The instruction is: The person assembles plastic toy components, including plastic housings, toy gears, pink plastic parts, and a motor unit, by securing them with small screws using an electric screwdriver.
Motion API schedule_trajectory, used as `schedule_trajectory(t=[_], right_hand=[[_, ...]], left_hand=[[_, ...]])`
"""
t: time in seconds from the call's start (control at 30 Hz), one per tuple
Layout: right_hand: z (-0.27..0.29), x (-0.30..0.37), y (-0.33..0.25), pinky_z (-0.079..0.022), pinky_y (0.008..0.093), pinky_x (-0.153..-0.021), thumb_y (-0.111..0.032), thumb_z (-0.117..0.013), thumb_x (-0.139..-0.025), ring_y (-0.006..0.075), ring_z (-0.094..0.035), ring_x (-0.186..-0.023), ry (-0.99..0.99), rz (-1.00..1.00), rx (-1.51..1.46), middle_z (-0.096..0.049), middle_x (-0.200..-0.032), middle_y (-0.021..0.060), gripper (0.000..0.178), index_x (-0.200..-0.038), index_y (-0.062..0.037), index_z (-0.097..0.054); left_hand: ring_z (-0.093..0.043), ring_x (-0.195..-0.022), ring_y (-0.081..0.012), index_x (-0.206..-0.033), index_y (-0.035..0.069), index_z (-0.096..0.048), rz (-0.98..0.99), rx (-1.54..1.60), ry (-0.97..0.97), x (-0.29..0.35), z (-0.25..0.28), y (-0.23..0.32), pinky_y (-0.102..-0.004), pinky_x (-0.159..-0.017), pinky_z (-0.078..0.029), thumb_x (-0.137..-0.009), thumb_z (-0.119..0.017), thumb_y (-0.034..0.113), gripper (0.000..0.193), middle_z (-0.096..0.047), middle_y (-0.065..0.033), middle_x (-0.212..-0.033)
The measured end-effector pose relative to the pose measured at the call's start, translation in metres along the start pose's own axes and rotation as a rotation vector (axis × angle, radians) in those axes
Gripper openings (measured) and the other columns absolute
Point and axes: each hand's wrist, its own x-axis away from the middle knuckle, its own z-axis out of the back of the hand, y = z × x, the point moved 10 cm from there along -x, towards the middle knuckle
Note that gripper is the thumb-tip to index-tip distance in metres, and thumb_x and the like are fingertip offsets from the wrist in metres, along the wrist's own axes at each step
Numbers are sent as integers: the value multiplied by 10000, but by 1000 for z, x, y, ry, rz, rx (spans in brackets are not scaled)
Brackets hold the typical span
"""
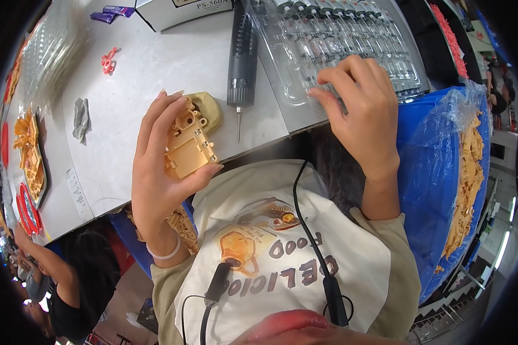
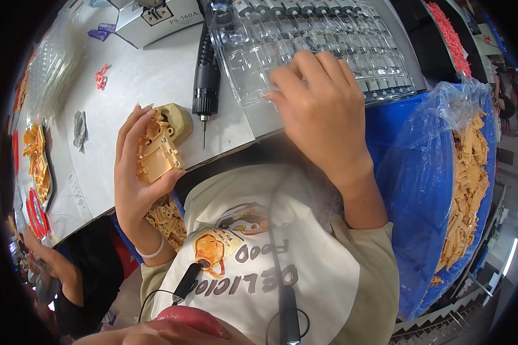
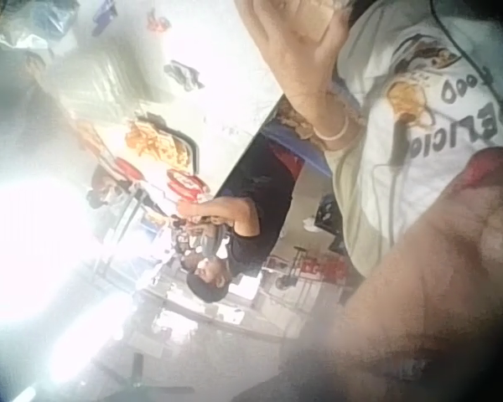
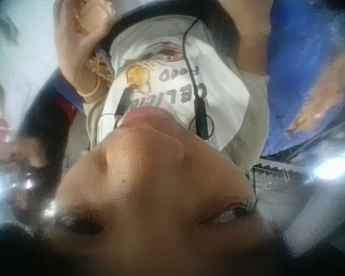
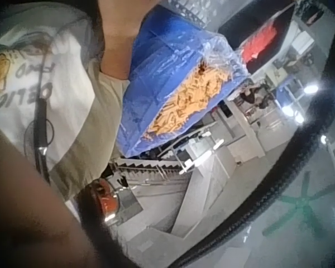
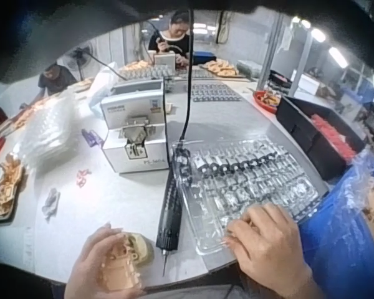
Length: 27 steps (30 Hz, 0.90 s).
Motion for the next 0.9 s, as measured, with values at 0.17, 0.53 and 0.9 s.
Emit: schedule_trajectory(t=[0.17, 0.53, 0.9], right_hand=[[6, -1, 14, -480, 358, -672, -23, -635, -740, 229, -546, -783, 91, 28, 98, -504, -785, 27, 108, -783, -117, -605], [1, -6, 27, -503, 372, -652, 15, -642, -700, 245, -554, -793, 225, -62, 203, -528, -815, 26, 156, -784, -115, -619], [-3, 7, 39, -492, 402, -684, 28, -627, -718, 292, -548, -833, 94, -210, 168, -541, -868, 68, 189, -860, -96, -618]], left_hand=[[-422, -1414, -361, -1354, 25, -556, -13, -20, -1, -2, 1, 5, -456, -1080, -458, -620, -851, 200, 809, -498, -152, -1421], [-432, -1405, -359, -1348, 26, -556, 37, 34, 17, 0, 0, 0, -457, -1088, -450, -635, -837, 221, 790, -506, -153, -1419], [-426, -1407, -368, -1346, 13, -550, 17, 20, 7, -2, 2, 3, -457, -1088, -442, -626, -846, 205, 801, -504, -165, -1419]])
